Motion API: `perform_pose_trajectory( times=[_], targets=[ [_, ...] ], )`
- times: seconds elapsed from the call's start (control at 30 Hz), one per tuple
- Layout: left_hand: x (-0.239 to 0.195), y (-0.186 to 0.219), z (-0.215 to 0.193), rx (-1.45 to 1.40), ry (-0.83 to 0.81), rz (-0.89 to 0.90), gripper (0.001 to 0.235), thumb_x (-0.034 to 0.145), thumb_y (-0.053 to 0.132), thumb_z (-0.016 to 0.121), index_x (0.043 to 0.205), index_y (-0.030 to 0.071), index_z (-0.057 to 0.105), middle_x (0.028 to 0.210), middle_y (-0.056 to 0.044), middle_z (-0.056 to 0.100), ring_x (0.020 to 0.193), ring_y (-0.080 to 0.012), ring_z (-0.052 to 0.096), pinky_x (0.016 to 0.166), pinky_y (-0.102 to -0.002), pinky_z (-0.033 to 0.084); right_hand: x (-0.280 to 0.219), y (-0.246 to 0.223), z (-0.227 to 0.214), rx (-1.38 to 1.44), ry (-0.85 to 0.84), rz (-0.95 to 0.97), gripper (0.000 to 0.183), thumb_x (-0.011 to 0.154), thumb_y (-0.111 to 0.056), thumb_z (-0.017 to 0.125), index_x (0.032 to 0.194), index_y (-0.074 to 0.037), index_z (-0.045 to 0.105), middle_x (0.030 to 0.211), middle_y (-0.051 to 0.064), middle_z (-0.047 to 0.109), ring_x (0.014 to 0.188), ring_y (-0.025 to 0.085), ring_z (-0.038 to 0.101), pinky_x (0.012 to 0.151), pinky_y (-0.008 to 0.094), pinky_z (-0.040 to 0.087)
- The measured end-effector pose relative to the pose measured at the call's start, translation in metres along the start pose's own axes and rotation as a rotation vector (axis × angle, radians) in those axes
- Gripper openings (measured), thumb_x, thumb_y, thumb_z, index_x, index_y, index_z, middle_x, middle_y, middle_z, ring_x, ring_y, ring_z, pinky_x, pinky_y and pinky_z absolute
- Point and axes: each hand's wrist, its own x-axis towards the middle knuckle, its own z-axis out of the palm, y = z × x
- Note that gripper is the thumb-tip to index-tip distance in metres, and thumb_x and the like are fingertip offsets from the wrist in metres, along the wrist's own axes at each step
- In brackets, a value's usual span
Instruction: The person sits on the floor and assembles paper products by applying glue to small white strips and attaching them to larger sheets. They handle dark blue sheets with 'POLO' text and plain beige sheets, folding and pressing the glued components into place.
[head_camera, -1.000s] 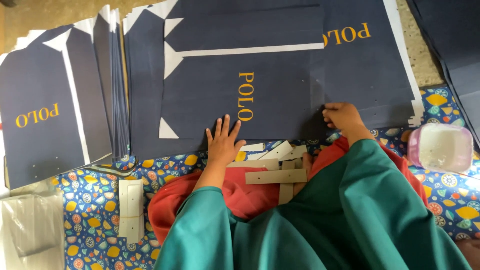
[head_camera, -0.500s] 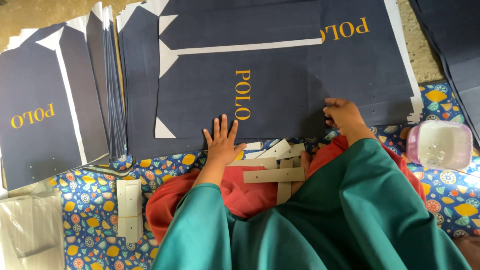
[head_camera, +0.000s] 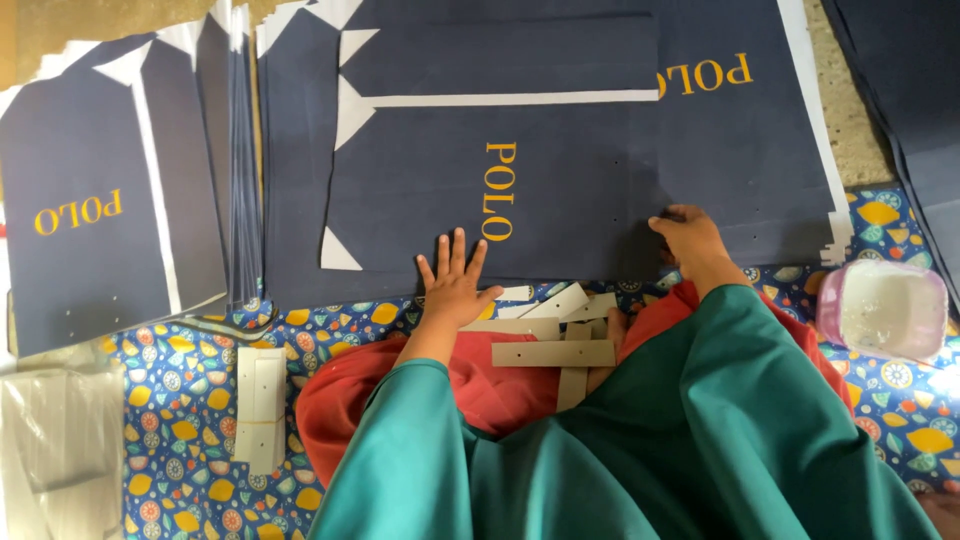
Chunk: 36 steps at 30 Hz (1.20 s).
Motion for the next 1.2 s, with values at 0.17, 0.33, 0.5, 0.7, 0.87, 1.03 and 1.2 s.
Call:
perform_pose_trajectory(
  times=[0.17, 0.33, 0.5, 0.7, 0.87, 1.03, 1.2],
  targets=[
    [-0.004, 0.002, 0.001, -0.109, 0.111, -0.039, 0.08, 0.101, 0.061, 0.047, 0.167, 0.026, 0.018, 0.175, -0.017, 0.002, 0.16, -0.041, 0.0, 0.123, -0.072, -0.001, -0.04, -0.024, 0.003, -0.021, -0.037, -0.018, 0.063, 0.098, -0.031, 0.075, 0.15, -0.004, 0.051, 0.146, 0.033, 0.049, 0.134, 0.048, 0.049, 0.094, 0.063, 0.053],
    [-0.001, 0.025, 0.019, -0.627, 0.357, -0.049, 0.068, 0.099, 0.072, 0.038, 0.082, 0.017, 0.074, 0.075, -0.006, 0.074, 0.083, -0.0345, 0.074, 0.077, -0.047, 0.055, 0.069, 0.069, -0.022, -1.048, -0.046, -0.7, 0.094, 0.068, -0.019, 0.089, 0.156, -0.021, 0.054, 0.16, 0.016, 0.05, 0.146, 0.035, 0.05, 0.118, 0.046, 0.049],
    [-0.024, 0.055, 0.023, -1.343, 0.151, -0.23, 0.072, 0.082, 0.08, 0.063, 0.133, 0.03, 0.06, 0.109, 0.002, 0.069, 0.101, -0.0194, 0.069, 0.088, -0.036, 0.056, 0.017, 0.074, 0.027, -1.228, -0.042, -0.773, 0.081, 0.074, -0.036, 0.079, 0.151, -0.031, 0.055, 0.149, 0.01, 0.056, 0.14, 0.029, 0.057, 0.113, 0.044, 0.055],
    [-0.054, 0.008, -0.027, -1.628, 0.476, -0.384, 0.069, 0.07, 0.016, 0.067, 0.137, 0.014, 0.052, 0.118, -0.012, 0.069, 0.105, -0.0279, 0.067, 0.089, -0.038, 0.052, -0.16, -0.017, 0.05, -0.156, -0.422, -0.203, 0.022, 0.102, -0.026, 0.062, 0.091, -0.007, 0.064, 0.074, 0.018, 0.065, 0.066, 0.028, 0.058, 0.064, 0.041, 0.046],
    [-0.09, -0.044, -0.046, -1.481, 0.461, -0.231, 0.073, 0.068, 0.022, 0.07, 0.139, 0.013, 0.055, 0.123, -0.01, 0.069, 0.11, -0.0234, 0.066, 0.091, -0.032, 0.051, -0.005, 0.016, 0.016, -0.809, 0.105, -0.715, 0.044, 0.113, -0.038, 0.053, 0.132, -0.005, 0.075, 0.13, 0.023, 0.072, 0.121, 0.045, 0.063, 0.1, 0.054, 0.045],
    [-0.102, -0.056, -0.06, -1.875, 0.355, -0.066, 0.059, 0.076, 0.015, 0.069, 0.133, 0.012, 0.056, 0.11, -0.007, 0.066, 0.099, -0.0179, 0.062, 0.087, -0.032, 0.05, 0.106, 0.051, 0.045, -1.373, 0.22, -0.309, 0.095, 0.085, -0.088, 0.057, 0.132, -0.008, 0.08, 0.126, 0.026, 0.079, 0.121, 0.049, 0.066, 0.098, 0.056, 0.05],
    [-0.117, -0.081, -0.07, -2.02, 0.364, 0.032, 0.062, 0.08, 0.017, 0.069, 0.141, 0.013, 0.057, 0.121, -0.009, 0.068, 0.11, -0.0226, 0.064, 0.097, -0.034, 0.05, 0.128, 0.039, 0.056, -2.316, -0.193, -0.537, 0.091, 0.083, -0.082, 0.049, 0.158, -0.046, 0.012, 0.156, -0.003, 0.047, 0.154, 0.019, 0.038, 0.124, 0.035, 0.039]
  ],
)
